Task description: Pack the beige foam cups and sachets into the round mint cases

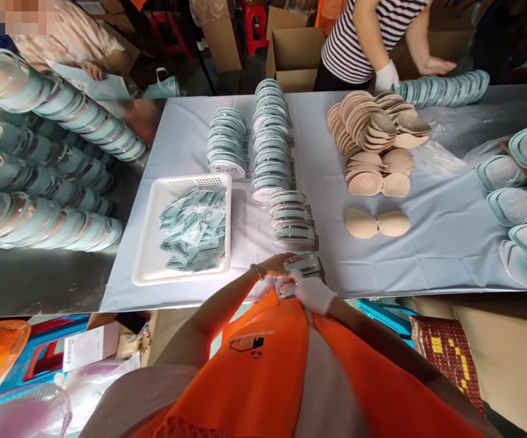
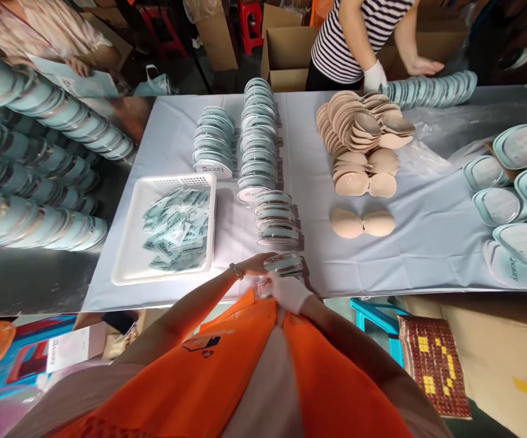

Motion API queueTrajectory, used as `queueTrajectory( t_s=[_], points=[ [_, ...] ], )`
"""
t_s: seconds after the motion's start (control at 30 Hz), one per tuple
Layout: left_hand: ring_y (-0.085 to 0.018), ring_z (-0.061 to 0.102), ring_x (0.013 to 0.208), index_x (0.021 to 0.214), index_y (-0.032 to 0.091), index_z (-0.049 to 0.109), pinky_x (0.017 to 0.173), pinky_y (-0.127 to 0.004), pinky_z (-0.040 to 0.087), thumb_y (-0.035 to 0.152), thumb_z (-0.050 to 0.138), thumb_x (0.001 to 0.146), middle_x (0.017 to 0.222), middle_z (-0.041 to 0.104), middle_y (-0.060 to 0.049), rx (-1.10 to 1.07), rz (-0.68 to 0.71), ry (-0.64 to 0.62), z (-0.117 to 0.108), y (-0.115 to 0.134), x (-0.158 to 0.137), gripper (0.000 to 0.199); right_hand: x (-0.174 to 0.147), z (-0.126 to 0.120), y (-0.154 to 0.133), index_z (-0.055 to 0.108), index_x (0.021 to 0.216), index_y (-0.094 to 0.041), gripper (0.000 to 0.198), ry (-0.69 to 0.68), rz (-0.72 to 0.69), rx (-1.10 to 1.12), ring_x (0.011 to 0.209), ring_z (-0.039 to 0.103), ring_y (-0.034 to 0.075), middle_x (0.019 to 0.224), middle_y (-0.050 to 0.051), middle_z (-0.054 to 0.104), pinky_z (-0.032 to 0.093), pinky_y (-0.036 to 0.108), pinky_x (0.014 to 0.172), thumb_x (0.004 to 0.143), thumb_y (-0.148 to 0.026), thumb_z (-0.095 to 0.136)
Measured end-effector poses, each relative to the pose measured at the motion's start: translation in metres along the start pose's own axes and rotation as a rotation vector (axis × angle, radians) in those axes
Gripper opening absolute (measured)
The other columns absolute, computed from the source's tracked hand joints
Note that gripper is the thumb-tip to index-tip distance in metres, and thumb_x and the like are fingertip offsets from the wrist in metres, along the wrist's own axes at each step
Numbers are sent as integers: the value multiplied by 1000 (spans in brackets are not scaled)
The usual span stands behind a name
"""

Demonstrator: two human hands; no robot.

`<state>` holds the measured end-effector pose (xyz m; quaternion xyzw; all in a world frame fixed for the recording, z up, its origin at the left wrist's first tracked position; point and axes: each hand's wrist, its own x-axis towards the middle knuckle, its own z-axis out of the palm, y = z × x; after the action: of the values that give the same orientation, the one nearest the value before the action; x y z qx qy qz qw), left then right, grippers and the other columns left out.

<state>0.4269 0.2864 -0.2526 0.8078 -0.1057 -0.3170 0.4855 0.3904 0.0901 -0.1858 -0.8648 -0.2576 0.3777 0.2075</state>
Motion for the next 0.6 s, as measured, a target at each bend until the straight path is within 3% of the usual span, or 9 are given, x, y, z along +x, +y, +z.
queueTrajectory(
  t_s=[0.1, 0.17, 0.27, 0.33, 0.4, 0.5, 0.53, 0.6],
  points=[
    [-36, 67, 122, 146, 9, 59, 102, -39, 52, 29, 82, 75, 136, 71, -15, 96, 1, -14, 1, 3, 6, 78, 16, -3, -32, 65, 130, -19, 34, -198, -114, -168, 94, 73, 26, 112, 11, 75, 49, 31, 79, 98, -25, 54],
    [-37, 68, 123, 146, 15, 61, 103, -41, 52, 31, 86, 73, 138, 71, -14, 129, 11, 47, 3, 4, 4, 78, 14, -10, -27, 68, 129, -24, 32, -211, -197, -191, 98, 71, 23, 118, 7, 73, 50, 30, 83, 100, -26, 54],
    [-35, 65, 129, 147, 25, 59, 109, -45, 50, 43, 86, 78, 142, 69, -11, 176, 32, 289, 8, 0, -11, 76, 1, -24, 8, 65, 142, -28, 43, -98, -297, -300, 115, 64, 24, 128, 7, 67, 50, 33, 96, 100, -37, 64],
    [-33, 62, 132, 146, 28, 59, 113, -48, 48, 50, 83, 83, 144, 66, -11, 156, 56, 463, 13, -4, -25, 71, -3, -31, 29, 58, 152, -31, 59, -39, -245, -437, 119, 61, 26, 132, 10, 62, 51, 34, 95, 96, -43, 70],
    [-35, 56, 139, 144, 27, 59, 116, -54, 45, 54, 81, 84, 151, 60, -14, 105, 67, 638, 22, -6, -41, 69, -1, -31, 39, 50, 159, -34, 61, -2, -140, -531, 117, 61, 26, 132, 11, 60, 54, 32, 88, 100, -42, 64],
    [-36, 53, 141, 137, 25, 60, 114, -58, 47, 59, 80, 83, 149, 55, -17, -98, -13, 944, 47, -2, -62, 67, 7, -26, 41, 51, 158, -29, 57, 56, -122, -570, 114, 64, 26, 130, 13, 62, 56, 32, 82, 103, -41, 59],
    [-35, 57, 135, 133, 24, 60, 109, -55, 52, 60, 79, 82, 142, 58, -17, -247, -83, 1033, 59, 1, -68, 65, 9, -27, 41, 54, 156, -27, 58, 85, -168, -547, 113, 65, 26, 129, 13, 63, 57, 33, 82, 101, -44, 62],
    [-28, 66, 117, 125, 24, 59, 95, -45, 60, 60, 80, 82, 122, 63, -12, -746, -263, 1110, 87, 9, -74, 60, 19, -42, 46, 58, 151, -23, 61, 199, -314, -450, 113, 66, 26, 126, 12, 65, 59, 35, 87, 96, -47, 69]
  ],
)
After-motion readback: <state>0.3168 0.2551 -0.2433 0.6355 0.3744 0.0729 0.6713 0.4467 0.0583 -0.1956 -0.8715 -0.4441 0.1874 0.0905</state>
